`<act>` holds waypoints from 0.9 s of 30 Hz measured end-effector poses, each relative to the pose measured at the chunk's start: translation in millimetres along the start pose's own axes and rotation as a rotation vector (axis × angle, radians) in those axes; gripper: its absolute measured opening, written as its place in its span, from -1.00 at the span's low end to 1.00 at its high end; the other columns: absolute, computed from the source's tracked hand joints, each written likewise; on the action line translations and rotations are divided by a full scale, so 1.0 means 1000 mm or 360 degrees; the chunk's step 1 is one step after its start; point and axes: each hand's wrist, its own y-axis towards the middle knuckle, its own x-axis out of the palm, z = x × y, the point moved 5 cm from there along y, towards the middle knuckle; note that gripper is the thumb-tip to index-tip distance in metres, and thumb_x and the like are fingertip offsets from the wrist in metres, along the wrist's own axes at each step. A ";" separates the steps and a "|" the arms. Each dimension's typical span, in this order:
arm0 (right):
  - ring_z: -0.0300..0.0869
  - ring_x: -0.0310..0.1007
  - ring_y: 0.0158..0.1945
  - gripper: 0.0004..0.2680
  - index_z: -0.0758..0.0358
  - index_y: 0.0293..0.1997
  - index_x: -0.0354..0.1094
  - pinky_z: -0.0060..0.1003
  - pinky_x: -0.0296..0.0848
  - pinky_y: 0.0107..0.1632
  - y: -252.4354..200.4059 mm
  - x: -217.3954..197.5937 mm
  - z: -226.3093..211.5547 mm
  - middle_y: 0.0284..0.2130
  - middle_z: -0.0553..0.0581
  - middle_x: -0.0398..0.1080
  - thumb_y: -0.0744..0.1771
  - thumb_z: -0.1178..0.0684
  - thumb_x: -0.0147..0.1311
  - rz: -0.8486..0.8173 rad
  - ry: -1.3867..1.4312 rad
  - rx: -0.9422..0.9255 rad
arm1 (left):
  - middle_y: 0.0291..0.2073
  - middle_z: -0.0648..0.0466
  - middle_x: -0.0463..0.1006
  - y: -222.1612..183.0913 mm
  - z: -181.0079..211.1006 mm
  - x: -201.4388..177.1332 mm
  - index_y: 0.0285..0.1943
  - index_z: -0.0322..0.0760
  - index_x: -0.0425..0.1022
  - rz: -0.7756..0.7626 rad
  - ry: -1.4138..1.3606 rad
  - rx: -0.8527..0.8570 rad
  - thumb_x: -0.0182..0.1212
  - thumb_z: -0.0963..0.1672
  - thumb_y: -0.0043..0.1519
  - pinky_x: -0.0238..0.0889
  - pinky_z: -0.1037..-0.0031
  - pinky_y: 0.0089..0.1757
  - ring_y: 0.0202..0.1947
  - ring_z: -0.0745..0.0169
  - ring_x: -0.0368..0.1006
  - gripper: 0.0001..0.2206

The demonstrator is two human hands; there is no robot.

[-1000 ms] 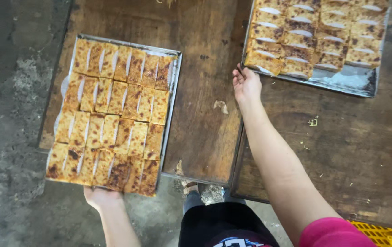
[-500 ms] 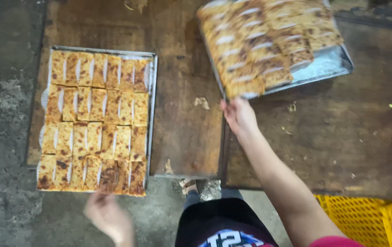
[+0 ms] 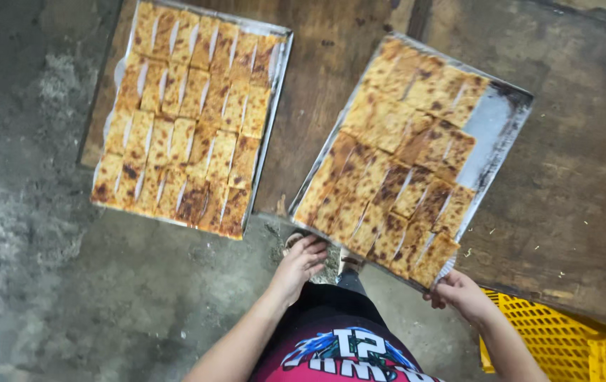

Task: The person grates cheese onto trays of pre-cut baked bread using a small handheld grater.

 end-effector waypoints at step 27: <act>-0.23 0.53 -0.47 -0.86 0.36 -0.20 0.44 -0.36 0.46 -0.40 0.067 0.049 -0.057 -0.43 0.17 0.60 0.26 0.14 0.08 -0.0360 -0.0461 -0.0063 | -0.09 -0.08 0.53 -0.009 0.064 -0.152 0.07 -0.49 0.40 0.0838 -0.0180 0.0731 0.06 -0.30 0.23 0.34 0.38 -0.15 -0.22 0.17 0.44 -0.77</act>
